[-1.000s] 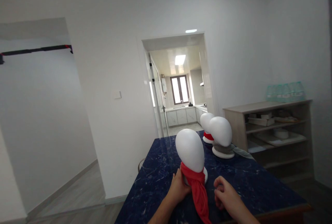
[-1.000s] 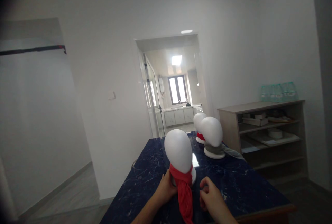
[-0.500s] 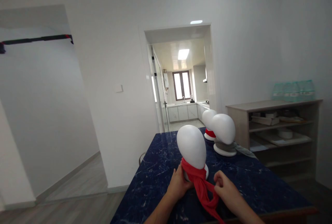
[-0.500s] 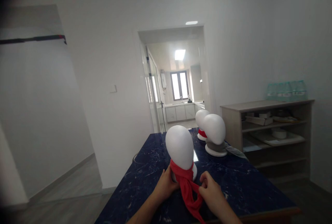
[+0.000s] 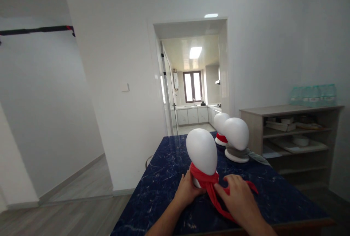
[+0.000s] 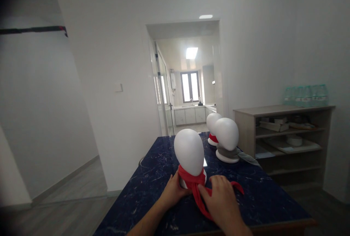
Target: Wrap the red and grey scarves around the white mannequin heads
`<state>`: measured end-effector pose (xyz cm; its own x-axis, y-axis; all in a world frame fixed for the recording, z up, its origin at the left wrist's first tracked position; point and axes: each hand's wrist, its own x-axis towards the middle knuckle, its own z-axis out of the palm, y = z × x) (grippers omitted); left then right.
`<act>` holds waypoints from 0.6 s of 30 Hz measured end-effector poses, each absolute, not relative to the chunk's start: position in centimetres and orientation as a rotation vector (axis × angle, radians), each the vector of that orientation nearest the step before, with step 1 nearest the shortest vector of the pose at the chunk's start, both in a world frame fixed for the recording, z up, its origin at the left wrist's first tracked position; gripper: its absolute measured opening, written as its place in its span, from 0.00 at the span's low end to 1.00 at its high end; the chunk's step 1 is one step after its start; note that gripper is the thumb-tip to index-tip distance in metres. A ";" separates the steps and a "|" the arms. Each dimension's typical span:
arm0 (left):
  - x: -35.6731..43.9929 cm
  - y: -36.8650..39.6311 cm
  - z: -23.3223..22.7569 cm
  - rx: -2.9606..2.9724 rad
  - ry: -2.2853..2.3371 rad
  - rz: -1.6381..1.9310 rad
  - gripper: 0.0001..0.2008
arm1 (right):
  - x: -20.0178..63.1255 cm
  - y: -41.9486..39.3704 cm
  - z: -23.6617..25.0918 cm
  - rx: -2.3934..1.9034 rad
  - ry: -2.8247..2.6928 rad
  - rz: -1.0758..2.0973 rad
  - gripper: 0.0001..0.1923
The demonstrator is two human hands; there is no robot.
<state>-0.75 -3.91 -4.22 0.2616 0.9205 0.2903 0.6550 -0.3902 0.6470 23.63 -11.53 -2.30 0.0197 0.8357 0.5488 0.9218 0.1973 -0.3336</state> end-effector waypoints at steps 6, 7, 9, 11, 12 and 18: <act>-0.6 -4.0 -4.1 2.126 1.438 0.928 0.56 | 20.6 -11.2 -4.5 -1.732 -1.960 -0.320 0.06; -0.6 -4.1 -4.0 2.119 1.438 0.924 0.57 | 21.9 -10.4 -4.7 -1.748 -1.990 -0.309 0.08; -0.6 -4.2 -3.6 2.107 1.439 0.917 0.58 | 25.2 -8.8 -4.7 -1.765 -2.048 -0.277 0.12; -0.6 -4.2 -3.3 2.096 1.440 0.907 0.59 | 28.3 -7.1 -4.3 -1.791 -2.074 -0.284 0.13; -0.6 -4.1 -3.2 2.090 1.441 0.900 0.60 | 29.6 -6.2 -4.0 -1.808 -2.077 -0.297 0.12; -0.6 -3.9 -3.2 2.078 1.465 0.865 0.61 | 32.1 -2.1 -1.7 -1.835 -2.146 -0.263 0.14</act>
